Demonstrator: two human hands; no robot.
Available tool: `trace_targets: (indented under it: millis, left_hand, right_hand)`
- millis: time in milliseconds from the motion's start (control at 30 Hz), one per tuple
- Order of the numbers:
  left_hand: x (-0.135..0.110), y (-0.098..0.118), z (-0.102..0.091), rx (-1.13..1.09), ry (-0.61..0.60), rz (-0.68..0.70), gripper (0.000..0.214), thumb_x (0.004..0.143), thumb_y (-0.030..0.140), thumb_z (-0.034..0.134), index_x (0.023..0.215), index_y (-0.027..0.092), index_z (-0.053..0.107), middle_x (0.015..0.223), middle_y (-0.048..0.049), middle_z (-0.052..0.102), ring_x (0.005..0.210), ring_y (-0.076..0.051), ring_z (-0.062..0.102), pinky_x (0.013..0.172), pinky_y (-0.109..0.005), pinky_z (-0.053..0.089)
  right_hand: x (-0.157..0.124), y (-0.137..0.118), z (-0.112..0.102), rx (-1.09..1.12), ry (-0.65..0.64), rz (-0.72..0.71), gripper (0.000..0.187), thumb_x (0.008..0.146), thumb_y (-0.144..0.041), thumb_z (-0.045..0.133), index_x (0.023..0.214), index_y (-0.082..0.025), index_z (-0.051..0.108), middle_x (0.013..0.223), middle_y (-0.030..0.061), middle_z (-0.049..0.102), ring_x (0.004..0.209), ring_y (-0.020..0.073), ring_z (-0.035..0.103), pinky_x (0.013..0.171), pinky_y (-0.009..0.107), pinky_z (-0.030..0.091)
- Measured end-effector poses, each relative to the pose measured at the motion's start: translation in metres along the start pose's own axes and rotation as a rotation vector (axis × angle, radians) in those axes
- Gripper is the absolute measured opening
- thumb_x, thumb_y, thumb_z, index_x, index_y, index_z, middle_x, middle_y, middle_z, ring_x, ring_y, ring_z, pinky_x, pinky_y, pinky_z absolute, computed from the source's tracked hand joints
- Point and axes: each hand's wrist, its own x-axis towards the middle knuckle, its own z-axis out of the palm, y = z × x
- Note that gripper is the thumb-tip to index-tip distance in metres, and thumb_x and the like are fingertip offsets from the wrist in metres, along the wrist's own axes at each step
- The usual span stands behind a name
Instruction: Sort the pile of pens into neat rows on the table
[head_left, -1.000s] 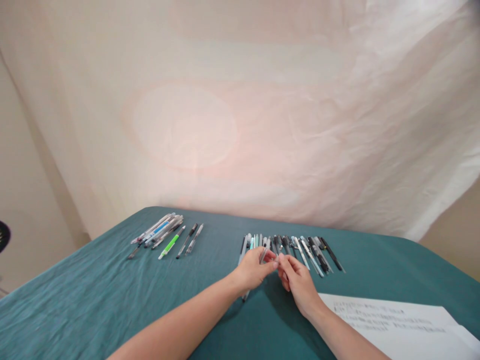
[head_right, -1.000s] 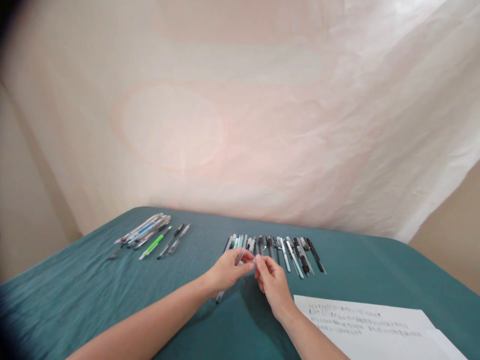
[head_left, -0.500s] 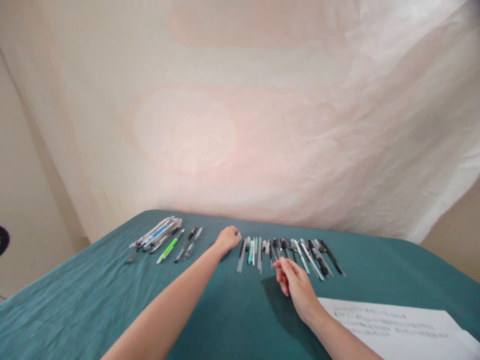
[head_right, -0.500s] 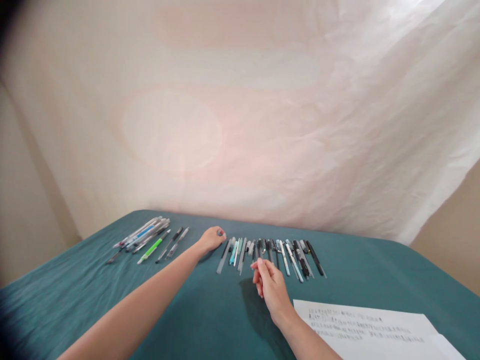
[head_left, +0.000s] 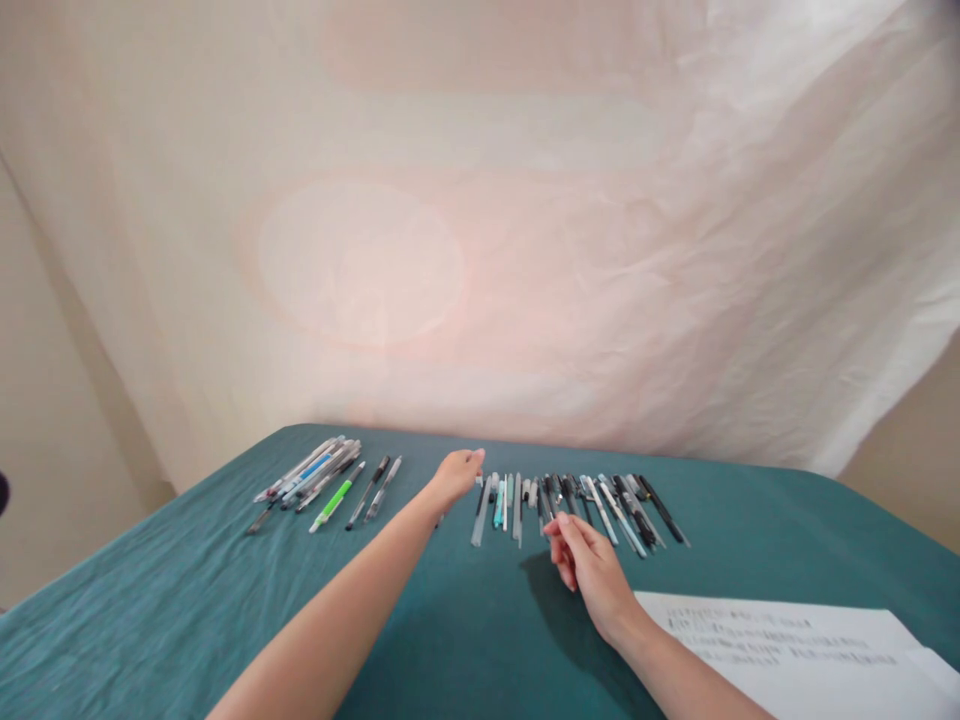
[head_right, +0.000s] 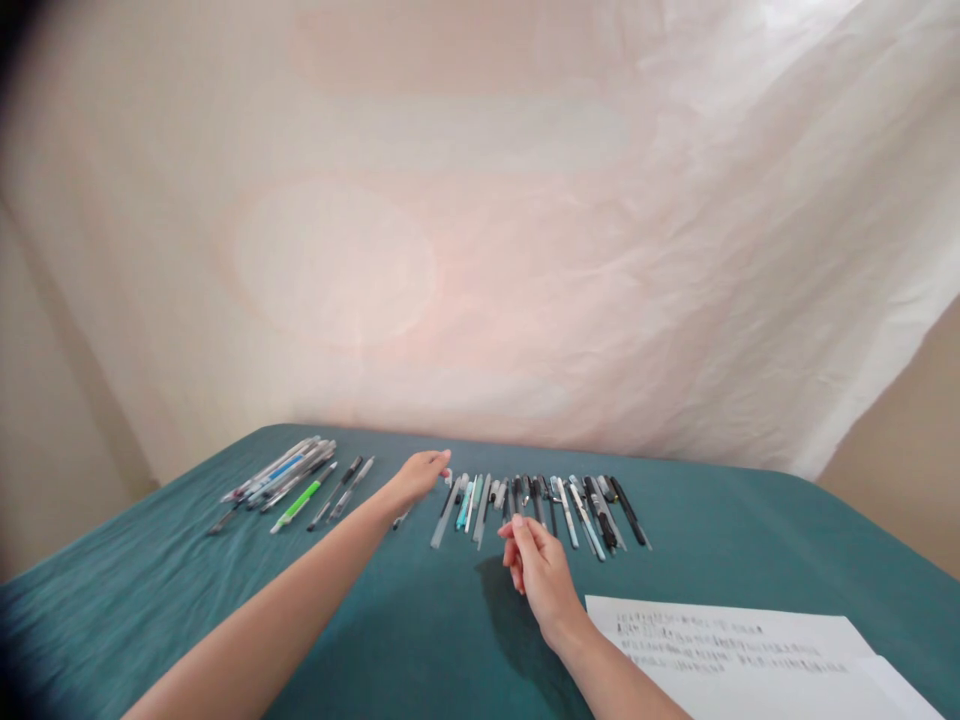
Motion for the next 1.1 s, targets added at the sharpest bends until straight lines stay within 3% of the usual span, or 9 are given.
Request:
trace_targets:
  millis: [67,167,233,333,433,533,733,933,1100]
  left_hand:
    - [-0.017,0.014,0.003,-0.171,-0.087,-0.018,0.040,0.080,0.043,0.037,0.096,0.015,0.060,0.074,-0.0051,0.061,0.047,-0.009,0.044,0.042,-0.019,0.029]
    - [-0.043,0.031,0.016,-0.818,-0.336,-0.132,0.028,0.080,0.032,0.045,0.095,0.012,0.058,0.072,-0.0043,0.056,0.047,-0.005,0.042,0.039,-0.016,0.027]
    - [-0.058,0.036,0.027,-1.104,-0.382,-0.176,0.020,0.080,0.026,0.047,0.090,0.012,0.058,0.069,-0.0029,0.053,0.052,-0.005,0.046,0.043,-0.014,0.033]
    - [-0.073,0.037,0.039,-1.318,-0.422,-0.208,0.015,0.080,0.023,0.050,0.089,0.013,0.056,0.074,-0.0027,0.054,0.061,-0.006,0.052,0.055,-0.016,0.043]
    - [-0.080,0.037,0.043,-1.387,-0.461,-0.178,0.017,0.079,0.022,0.053,0.095,0.015,0.055,0.084,-0.0037,0.057,0.073,-0.008,0.056,0.070,-0.022,0.047]
    - [-0.079,0.037,0.039,-1.380,-0.407,-0.137,0.020,0.079,0.023,0.054,0.098,0.017,0.055,0.092,-0.0047,0.059,0.082,-0.011,0.058,0.079,-0.027,0.047]
    - [-0.070,0.034,0.030,-1.346,-0.247,-0.071,0.023,0.078,0.023,0.055,0.100,0.017,0.055,0.094,-0.0046,0.062,0.087,-0.012,0.059,0.085,-0.027,0.045]
    - [-0.068,0.026,0.028,-1.252,-0.310,0.054,0.026,0.076,0.025,0.058,0.100,0.014,0.056,0.101,-0.0097,0.062,0.099,-0.018,0.056,0.093,-0.033,0.039]
    - [-0.067,0.020,0.030,-1.205,-0.270,0.093,0.024,0.075,0.028,0.060,0.094,0.014,0.056,0.098,-0.0102,0.063,0.096,-0.019,0.058,0.093,-0.036,0.039]
  right_hand:
    - [-0.001,-0.001,0.001,-0.021,-0.021,-0.006,0.038,0.078,-0.053,0.044,0.076,-0.017,0.057,0.054,-0.0034,0.049,0.036,0.0055,0.036,0.035,0.018,0.025]
    - [-0.004,-0.005,0.003,-0.115,-0.103,-0.039,0.039,0.080,-0.051,0.041,0.080,-0.016,0.058,0.057,-0.0019,0.053,0.037,0.0061,0.039,0.036,0.019,0.027]
    - [-0.007,-0.008,0.005,-0.204,-0.179,-0.064,0.039,0.082,-0.050,0.039,0.081,-0.016,0.059,0.060,-0.0005,0.057,0.038,0.0066,0.041,0.039,0.019,0.030]
    - [-0.012,-0.013,0.009,-0.310,-0.283,-0.100,0.040,0.083,-0.048,0.038,0.077,-0.015,0.061,0.059,-0.0001,0.058,0.042,0.0078,0.045,0.043,0.020,0.033]
    - [-0.014,-0.013,0.010,-0.325,-0.334,-0.108,0.042,0.083,-0.049,0.038,0.075,-0.015,0.062,0.064,0.0013,0.061,0.043,0.0080,0.046,0.044,0.020,0.035]
    - [-0.012,-0.011,0.009,-0.253,-0.317,-0.081,0.043,0.082,-0.051,0.038,0.081,-0.014,0.061,0.069,0.0027,0.062,0.041,0.0071,0.045,0.041,0.019,0.033]
    - [-0.005,-0.004,0.006,-0.090,-0.220,0.006,0.044,0.079,-0.056,0.039,0.075,-0.015,0.056,0.056,-0.0019,0.053,0.038,0.0064,0.043,0.036,0.018,0.030]
    - [-0.001,-0.001,0.002,0.014,-0.065,0.064,0.044,0.077,-0.058,0.041,0.067,-0.016,0.051,0.046,-0.0064,0.041,0.034,0.0049,0.035,0.033,0.017,0.025]
    - [0.000,-0.001,0.001,0.040,0.003,0.078,0.045,0.077,-0.058,0.040,0.060,-0.017,0.045,0.045,-0.0062,0.039,0.033,0.0043,0.032,0.032,0.017,0.022]
